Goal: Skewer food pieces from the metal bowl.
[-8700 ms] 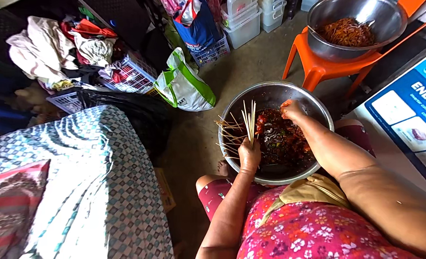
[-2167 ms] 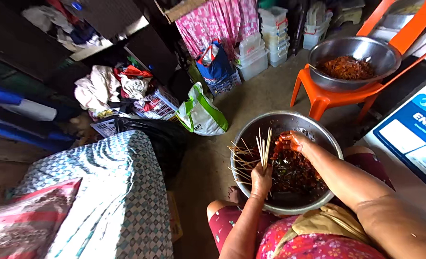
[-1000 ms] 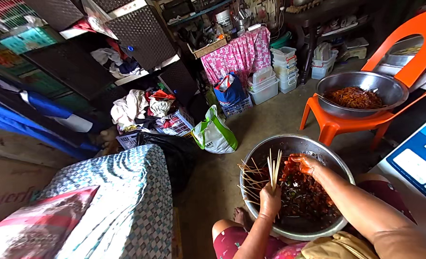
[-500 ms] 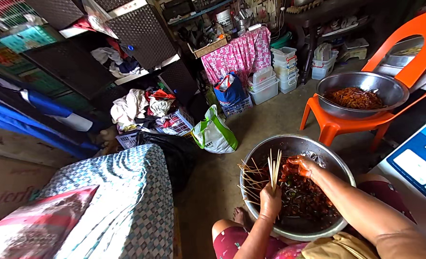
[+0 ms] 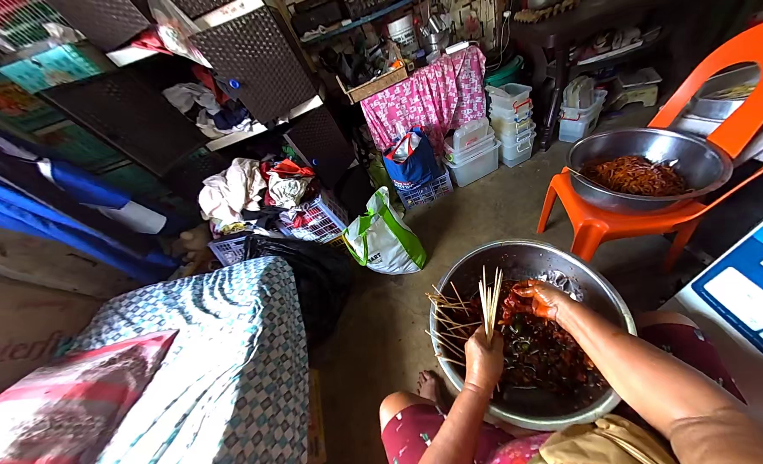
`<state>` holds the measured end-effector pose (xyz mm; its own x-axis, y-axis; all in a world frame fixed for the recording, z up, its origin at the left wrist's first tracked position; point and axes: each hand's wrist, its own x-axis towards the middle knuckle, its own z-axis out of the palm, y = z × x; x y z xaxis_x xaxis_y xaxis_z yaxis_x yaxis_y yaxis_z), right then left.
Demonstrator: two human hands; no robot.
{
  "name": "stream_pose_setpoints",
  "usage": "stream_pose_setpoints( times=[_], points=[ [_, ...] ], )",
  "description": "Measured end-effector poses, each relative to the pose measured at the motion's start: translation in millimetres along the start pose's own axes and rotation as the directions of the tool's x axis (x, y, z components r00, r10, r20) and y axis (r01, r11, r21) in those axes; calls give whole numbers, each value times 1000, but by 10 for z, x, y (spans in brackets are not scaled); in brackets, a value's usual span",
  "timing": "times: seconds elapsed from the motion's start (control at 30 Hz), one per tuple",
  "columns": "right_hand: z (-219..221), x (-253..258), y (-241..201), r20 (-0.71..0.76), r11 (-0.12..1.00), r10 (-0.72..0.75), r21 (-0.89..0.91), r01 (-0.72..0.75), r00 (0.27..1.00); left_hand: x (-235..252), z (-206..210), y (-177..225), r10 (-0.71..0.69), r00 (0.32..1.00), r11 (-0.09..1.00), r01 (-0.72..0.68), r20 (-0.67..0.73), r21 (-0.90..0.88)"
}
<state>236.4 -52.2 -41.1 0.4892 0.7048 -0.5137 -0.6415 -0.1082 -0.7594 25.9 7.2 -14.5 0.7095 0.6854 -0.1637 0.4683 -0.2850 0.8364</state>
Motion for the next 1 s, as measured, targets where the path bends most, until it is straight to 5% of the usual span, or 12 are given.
stream_pose_setpoints(
  times=[0.27, 0.37, 0.43, 0.5, 0.63, 0.8, 1.0],
  points=[
    [-14, 66, 28, -57, 994, 104, -13, -105, 993, 103, -311, 219, 0, 999, 997, 3, -32, 79],
    [11, -7, -27, -100, 959, 47, -273, -73, 994, 297, -531, 275, 8, 1000, 992, -8, -2, 125],
    [-76, -12, -74, -163, 760, -85, -648, -42, 983, 440, -692, 280, -13, 1000, 973, 9, 14, 231],
    [-174, -40, -127, -204, 403, -140, -906, -132, 969, 559, -845, 239, -58, 998, 938, 60, -16, 342],
    [-80, -141, -131, -343, -6, -10, -939, -343, 939, 611, -1084, 255, -90, 985, 919, 140, -149, 368],
    [-24, -90, -51, -253, -139, 147, -962, -234, 956, 392, -979, 399, -26, 969, 981, 72, -244, 180],
    [-149, 71, 58, -177, -97, 134, -982, -165, 975, 90, -222, 262, -67, 998, 990, 69, 19, -121]
  ],
)
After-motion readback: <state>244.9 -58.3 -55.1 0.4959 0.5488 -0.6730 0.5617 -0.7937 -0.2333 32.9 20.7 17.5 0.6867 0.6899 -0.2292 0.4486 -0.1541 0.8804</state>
